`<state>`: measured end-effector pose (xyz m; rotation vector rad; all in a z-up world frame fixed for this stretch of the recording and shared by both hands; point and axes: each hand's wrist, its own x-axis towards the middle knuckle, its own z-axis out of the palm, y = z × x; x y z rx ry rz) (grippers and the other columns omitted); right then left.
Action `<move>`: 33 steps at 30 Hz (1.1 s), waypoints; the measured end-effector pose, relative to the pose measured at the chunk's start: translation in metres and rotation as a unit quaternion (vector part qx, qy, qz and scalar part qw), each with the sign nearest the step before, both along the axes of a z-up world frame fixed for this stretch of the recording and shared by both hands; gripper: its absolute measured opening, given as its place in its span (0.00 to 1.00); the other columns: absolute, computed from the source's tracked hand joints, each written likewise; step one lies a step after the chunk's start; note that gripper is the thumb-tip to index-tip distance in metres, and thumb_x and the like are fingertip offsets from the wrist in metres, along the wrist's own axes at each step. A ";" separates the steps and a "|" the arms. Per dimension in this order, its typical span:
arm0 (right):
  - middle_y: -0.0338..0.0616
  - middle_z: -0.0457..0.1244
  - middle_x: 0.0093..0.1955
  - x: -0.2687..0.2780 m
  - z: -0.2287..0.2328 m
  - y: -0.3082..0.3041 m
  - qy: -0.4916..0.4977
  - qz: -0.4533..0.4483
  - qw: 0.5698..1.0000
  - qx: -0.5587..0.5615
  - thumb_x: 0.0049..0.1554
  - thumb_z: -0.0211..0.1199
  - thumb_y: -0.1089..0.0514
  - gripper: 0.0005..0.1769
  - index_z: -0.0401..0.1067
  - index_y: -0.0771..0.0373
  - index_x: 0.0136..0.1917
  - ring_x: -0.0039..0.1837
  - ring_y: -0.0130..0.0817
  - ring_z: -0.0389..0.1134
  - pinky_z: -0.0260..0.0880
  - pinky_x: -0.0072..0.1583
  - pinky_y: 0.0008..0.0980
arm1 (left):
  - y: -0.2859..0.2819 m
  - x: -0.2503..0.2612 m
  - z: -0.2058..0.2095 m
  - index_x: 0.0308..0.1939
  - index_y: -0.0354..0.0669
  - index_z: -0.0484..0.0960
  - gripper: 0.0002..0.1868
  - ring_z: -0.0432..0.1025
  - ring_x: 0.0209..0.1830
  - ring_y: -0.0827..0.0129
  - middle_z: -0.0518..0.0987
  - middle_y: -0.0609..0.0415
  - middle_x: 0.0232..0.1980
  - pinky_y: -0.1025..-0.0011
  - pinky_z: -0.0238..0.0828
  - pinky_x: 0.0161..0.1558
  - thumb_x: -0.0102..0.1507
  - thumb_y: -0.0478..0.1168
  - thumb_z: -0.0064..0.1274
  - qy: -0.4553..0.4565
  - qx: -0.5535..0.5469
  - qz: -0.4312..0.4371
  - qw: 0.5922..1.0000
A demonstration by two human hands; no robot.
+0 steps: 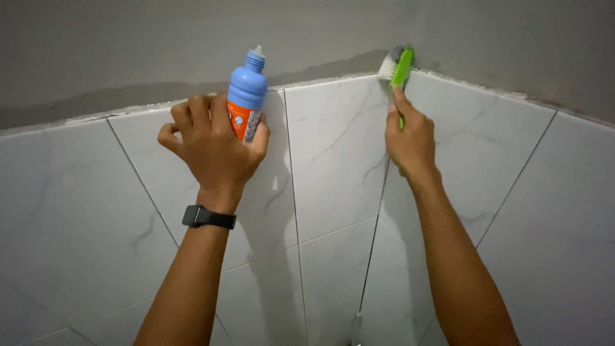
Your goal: Scrubbing the grout and surface of bathroom wall tiles using a brush and cleaning solution.
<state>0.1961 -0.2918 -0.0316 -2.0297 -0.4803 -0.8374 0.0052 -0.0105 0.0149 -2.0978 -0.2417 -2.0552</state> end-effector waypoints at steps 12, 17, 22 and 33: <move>0.26 0.62 0.36 -0.036 -0.234 0.014 0.062 -0.035 0.997 0.006 0.64 0.49 0.53 0.28 0.60 0.55 0.77 0.21 0.23 0.52 0.58 0.21 0.27 | 0.004 0.008 -0.007 0.53 0.38 0.79 0.27 0.60 0.65 0.61 0.71 0.52 0.56 0.49 0.46 0.71 0.62 0.57 0.59 0.017 0.066 0.031 0.997; 0.36 0.59 0.26 -0.026 -0.098 0.005 0.027 -0.016 0.999 0.009 0.68 0.49 0.51 0.25 0.62 0.55 0.76 0.24 0.22 0.55 0.59 0.25 0.29 | 0.004 0.012 -0.008 0.51 0.43 0.79 0.26 0.60 0.69 0.59 0.70 0.53 0.58 0.48 0.44 0.72 0.59 0.57 0.59 0.022 0.053 0.031 0.998; 0.30 0.64 0.47 0.011 -0.008 0.005 -0.127 0.003 0.992 0.026 0.70 0.48 0.50 0.25 0.64 0.53 0.78 0.30 0.20 0.60 0.66 0.29 0.26 | 0.001 0.011 -0.011 0.52 0.44 0.79 0.27 0.59 0.68 0.60 0.71 0.53 0.58 0.51 0.42 0.64 0.59 0.59 0.59 0.023 0.037 0.037 0.998; 0.33 0.57 0.24 -0.036 -0.173 0.015 0.046 -0.042 0.998 -0.025 0.69 0.43 0.47 0.23 0.66 0.59 0.70 0.22 0.24 0.52 0.55 0.22 0.30 | 0.000 0.016 -0.021 0.61 0.42 0.76 0.33 0.58 0.73 0.60 0.69 0.53 0.62 0.51 0.43 0.65 0.61 0.60 0.60 0.015 0.053 0.072 0.996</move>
